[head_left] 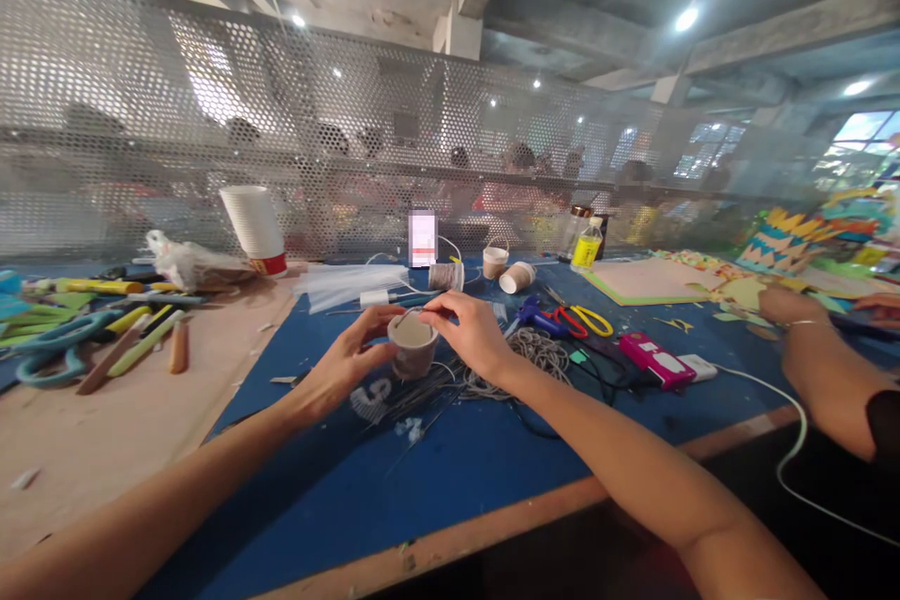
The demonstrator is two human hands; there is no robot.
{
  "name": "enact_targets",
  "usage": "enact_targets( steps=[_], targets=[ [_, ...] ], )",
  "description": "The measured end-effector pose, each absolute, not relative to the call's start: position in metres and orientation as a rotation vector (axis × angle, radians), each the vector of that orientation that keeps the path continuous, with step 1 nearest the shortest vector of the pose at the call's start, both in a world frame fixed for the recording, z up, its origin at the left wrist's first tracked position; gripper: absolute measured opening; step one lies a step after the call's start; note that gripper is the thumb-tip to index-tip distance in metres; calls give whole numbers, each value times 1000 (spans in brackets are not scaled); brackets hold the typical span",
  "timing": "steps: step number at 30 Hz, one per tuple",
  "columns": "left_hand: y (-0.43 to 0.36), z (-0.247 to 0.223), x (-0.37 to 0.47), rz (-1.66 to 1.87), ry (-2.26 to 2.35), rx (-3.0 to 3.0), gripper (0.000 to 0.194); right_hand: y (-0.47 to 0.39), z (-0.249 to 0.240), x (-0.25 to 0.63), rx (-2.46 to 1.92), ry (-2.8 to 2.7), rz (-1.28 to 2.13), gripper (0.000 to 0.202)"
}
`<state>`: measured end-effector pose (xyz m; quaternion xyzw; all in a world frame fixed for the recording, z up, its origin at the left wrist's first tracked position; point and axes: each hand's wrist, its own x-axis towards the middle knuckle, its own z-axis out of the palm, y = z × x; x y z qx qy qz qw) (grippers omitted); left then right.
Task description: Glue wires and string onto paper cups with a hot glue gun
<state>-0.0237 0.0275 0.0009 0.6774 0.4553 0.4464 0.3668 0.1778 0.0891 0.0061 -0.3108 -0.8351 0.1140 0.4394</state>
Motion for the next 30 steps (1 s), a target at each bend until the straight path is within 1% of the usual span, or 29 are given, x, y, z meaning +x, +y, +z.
enact_targets(
  steps=[2, 4, 12, 21, 30],
  targets=[
    [30, 6, -23, 1183, 1258, 1695, 39, 90, 5, 177, -766, -2072, 279, 15],
    [37, 9, -24, 1173, 1358, 1704, 39, 91, 4, 177, -761, -2070, 274, 15],
    [61, 15, -26, 1004, 1695, 2103, 37, 94, 1, 176, -765, -2079, 238, 16],
    [53, 17, -18, 904, 1763, 2395, 34, 91, 4, 177, -799, -2095, 219, 16],
    [50, 20, -13, 876, 1842, 2415, 37, 89, 5, 178, -827, -2108, 193, 21]
  ],
)
